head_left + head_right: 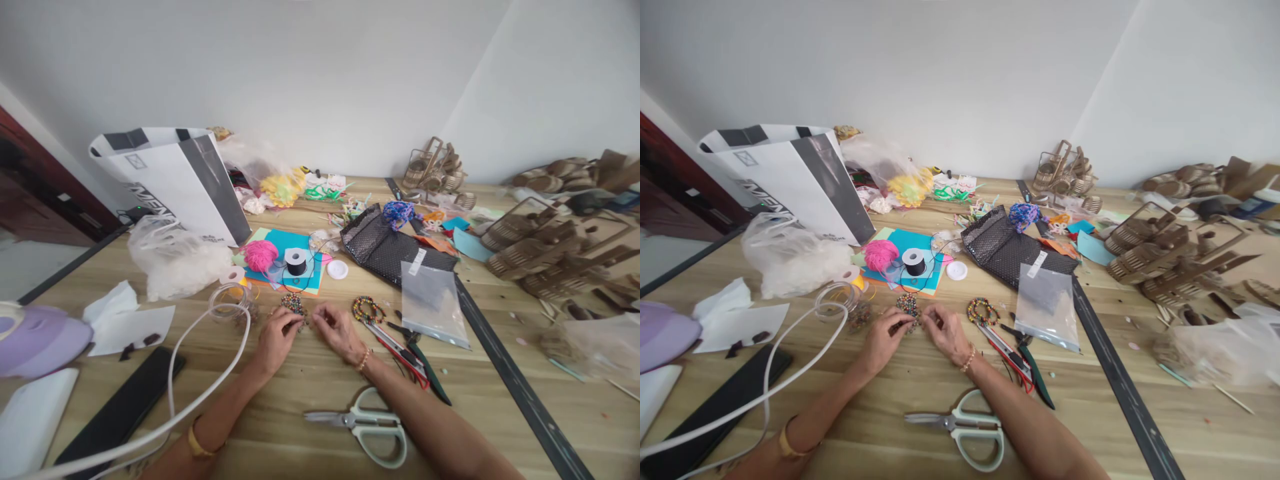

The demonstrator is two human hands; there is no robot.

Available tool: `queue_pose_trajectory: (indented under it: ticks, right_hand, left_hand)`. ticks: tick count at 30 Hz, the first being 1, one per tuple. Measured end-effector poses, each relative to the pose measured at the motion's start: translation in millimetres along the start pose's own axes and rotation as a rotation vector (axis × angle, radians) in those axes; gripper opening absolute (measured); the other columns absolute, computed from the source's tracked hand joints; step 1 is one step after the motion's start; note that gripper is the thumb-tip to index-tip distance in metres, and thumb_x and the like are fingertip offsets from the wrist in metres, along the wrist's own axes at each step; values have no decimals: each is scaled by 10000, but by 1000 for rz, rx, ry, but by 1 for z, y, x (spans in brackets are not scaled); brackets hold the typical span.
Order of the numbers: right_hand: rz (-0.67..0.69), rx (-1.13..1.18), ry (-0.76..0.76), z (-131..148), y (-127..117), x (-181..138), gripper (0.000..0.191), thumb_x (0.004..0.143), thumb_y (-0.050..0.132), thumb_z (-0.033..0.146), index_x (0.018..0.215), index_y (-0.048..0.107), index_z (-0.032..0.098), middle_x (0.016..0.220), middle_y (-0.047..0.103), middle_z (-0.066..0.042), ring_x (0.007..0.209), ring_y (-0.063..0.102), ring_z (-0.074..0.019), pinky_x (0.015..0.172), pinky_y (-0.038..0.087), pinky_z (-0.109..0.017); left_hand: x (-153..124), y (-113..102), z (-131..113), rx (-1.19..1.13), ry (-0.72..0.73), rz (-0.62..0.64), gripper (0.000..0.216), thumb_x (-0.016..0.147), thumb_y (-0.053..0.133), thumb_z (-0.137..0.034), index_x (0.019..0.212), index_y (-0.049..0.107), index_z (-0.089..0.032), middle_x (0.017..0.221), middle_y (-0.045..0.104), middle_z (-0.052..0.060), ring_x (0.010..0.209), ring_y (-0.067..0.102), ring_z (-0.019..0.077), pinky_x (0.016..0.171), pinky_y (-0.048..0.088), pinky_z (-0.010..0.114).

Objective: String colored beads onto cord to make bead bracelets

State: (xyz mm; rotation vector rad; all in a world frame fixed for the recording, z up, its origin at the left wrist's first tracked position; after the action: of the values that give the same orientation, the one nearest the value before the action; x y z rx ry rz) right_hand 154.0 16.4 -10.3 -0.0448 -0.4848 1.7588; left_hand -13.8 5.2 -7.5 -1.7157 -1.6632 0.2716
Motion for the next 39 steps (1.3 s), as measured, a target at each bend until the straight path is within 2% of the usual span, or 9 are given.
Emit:
queue_pose_trajectory:
  ticks: [5,10,18,23,28,31,33,36,39]
  right_hand:
    - [-78,164,51,-7,-1,2,219,880,477,372,790,510,175,587,501,27,492,429,-93,471,341,-203]
    - [-114,305,7,-5,-1,-1,238,912,430,409,845,467,184,564,492,36,474,412,-94,455,322,-205]
    - [-151,118,-64,2,-4,-2,213,893,465,365,797,501,177,602,447,28,501,379,-88,461,313,-206]
    - [-121,66,-101,3,-4,0,194,889,457,322,783,515,171,662,480,5,542,407,-96,502,341,-220]
    - [-106,20,-143,3,-3,0,176,884,465,297,786,541,171,695,491,-4,583,423,-106,534,353,-225]
    - [-80,16,-145,4,-3,0,167,874,480,283,774,546,166,681,498,-1,574,429,-103,527,348,-222]
    - [-37,17,-133,3,-3,0,167,869,491,281,769,552,162,673,511,0,569,435,-100,519,343,-216]
    - [37,38,-98,2,-2,-1,165,865,504,292,785,564,160,666,532,5,555,432,-93,492,333,-200]
    - [84,64,-80,2,-1,-2,169,860,511,297,791,572,155,650,533,6,561,434,-94,482,331,-190]
  left_hand:
    - [-1,5,3,177,80,75,181,802,577,-154,900,721,-202,843,615,63,866,529,214,809,462,350]
    - [-2,5,-1,250,111,113,218,825,548,-141,938,722,-205,831,588,66,861,503,220,805,463,365]
    - [-2,6,-6,316,125,102,183,818,553,-145,876,719,-197,822,593,66,863,502,231,801,451,382]
    - [-1,8,-5,329,140,76,169,818,545,-153,788,704,-204,804,602,53,848,516,222,799,443,378]
    - [2,6,-5,182,123,37,142,801,559,-143,756,683,-194,801,635,51,837,553,212,796,457,364]
    - [2,2,-4,4,70,-24,117,801,569,-169,779,683,-179,816,684,57,816,603,198,804,469,344]
    - [1,-2,-4,-106,-28,-45,109,790,591,-209,793,694,-172,816,712,58,778,634,190,765,489,313]
    - [0,-6,-2,-239,-206,-27,144,755,635,-278,792,719,-167,782,735,49,730,659,190,694,511,275]
    - [-1,-7,0,-337,-305,-15,186,713,670,-313,782,734,-153,754,744,50,704,668,192,671,522,268]
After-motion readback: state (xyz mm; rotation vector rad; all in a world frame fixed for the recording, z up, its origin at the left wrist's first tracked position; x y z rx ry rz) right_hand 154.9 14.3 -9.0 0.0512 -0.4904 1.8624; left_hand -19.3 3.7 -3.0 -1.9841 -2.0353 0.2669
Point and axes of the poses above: each hand's wrist, its own x-axis towards the middle knuckle, its own y-axis out of the palm, z = x × y, the point moved 1 cm from there along x, towards the middle knuckle
